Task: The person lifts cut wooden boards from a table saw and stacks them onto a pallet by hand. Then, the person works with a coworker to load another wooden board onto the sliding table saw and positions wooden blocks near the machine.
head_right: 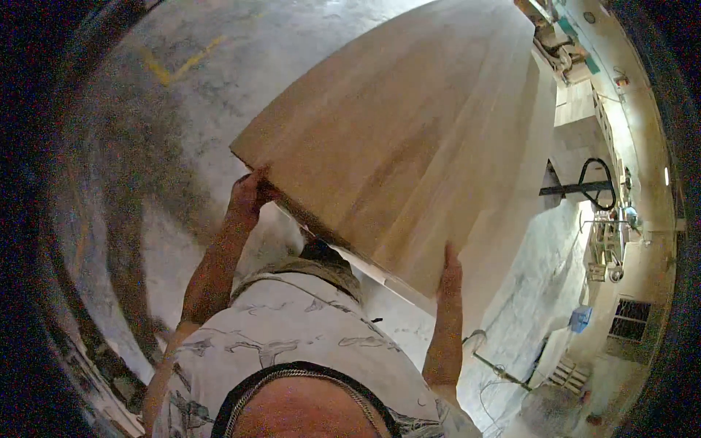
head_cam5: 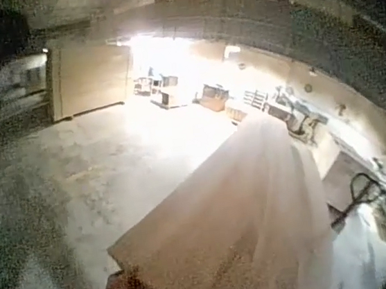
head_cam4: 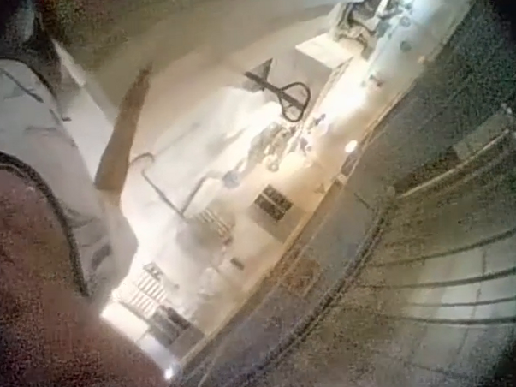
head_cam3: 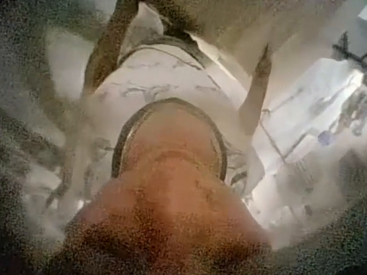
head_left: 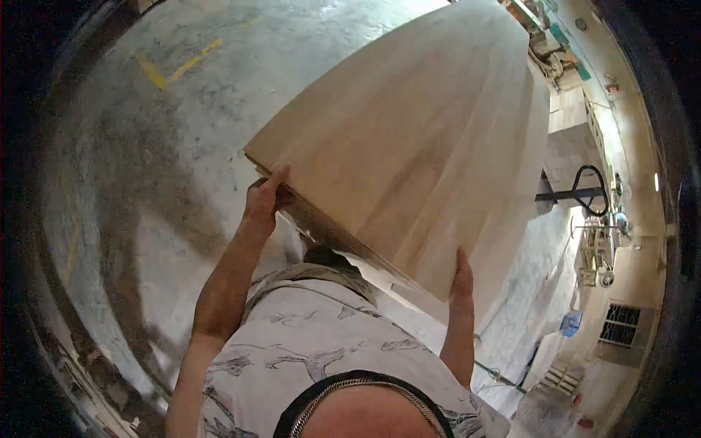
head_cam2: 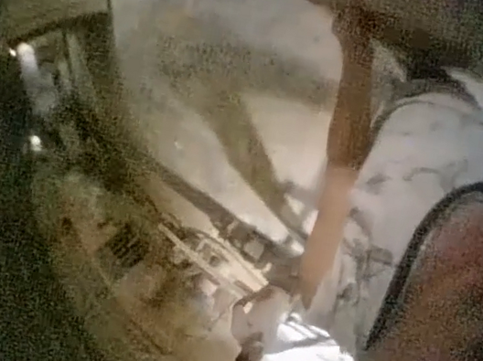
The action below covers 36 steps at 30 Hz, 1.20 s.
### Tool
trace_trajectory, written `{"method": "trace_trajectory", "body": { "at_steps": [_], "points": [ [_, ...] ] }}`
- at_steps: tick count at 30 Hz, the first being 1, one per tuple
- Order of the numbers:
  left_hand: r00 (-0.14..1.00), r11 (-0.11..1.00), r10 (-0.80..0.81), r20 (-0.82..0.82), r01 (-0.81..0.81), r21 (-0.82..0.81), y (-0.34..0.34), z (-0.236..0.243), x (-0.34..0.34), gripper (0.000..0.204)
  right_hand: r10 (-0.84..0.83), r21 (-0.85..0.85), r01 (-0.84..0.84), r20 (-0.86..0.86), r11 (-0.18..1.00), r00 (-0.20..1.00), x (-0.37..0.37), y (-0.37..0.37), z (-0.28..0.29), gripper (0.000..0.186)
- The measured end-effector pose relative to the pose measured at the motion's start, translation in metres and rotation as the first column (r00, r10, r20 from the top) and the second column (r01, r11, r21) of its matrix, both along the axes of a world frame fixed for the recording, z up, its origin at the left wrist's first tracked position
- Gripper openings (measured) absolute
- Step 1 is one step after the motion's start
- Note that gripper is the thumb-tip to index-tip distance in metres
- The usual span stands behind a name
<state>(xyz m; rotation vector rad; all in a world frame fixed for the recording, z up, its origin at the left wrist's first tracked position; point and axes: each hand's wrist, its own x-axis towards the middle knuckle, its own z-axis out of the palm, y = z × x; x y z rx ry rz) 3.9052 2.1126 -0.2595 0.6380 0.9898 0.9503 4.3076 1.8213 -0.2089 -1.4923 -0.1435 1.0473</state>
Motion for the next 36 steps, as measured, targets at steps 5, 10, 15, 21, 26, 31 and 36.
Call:
{"method": "trace_trajectory", "body": {
  "at_steps": [5, 10, 15, 21, 26, 31, 36],
  "points": [
    [0.997, 0.997, -0.006, -0.074, 0.0, -0.079, 0.02, -0.002, -0.005, 0.051, 0.048, 0.006, -0.049, 0.043, 0.999, 0.998, -0.011, 0.021, 0.009, 0.063],
    [0.99, 1.0, -0.01, 0.141, 0.01, -0.002, 0.012, -0.014, 0.008, 0.044, 0.158, 0.006, -0.159, 0.082, 0.987, 0.984, 0.007, 0.041, 0.004, 0.065],
    [0.821, 0.99, -0.116, 0.559, 0.141, -0.001, -0.001, -0.078, 0.033, 0.057, 0.118, 0.124, -0.132, 0.114, 0.983, 0.986, 0.069, 0.033, -0.047, 0.058],
    [0.779, 0.984, -0.137, 0.612, 0.038, 0.171, -0.084, -0.105, 0.04, 0.052, 0.248, 0.084, -0.254, 0.078, 0.964, 0.966, 0.131, 0.049, -0.019, 0.056],
    [0.819, 0.982, 0.17, 0.548, -0.097, -0.16, -0.176, -0.132, 0.065, 0.048, 0.364, 0.002, -0.366, 0.081, 0.931, 0.928, 0.136, 0.048, 0.012, 0.057],
    [0.889, 0.925, 0.184, 0.419, -0.013, -0.38, -0.258, -0.164, 0.118, 0.047, 0.33, -0.058, -0.328, 0.032, 0.943, 0.943, 0.189, 0.038, 0.044, 0.066],
    [0.909, 0.903, 0.324, 0.262, -0.213, -0.374, -0.287, -0.177, 0.143, 0.041, 0.381, -0.091, -0.417, -0.266, 0.904, 0.885, 0.192, 0.034, 0.081, 0.076]
  ]
}}
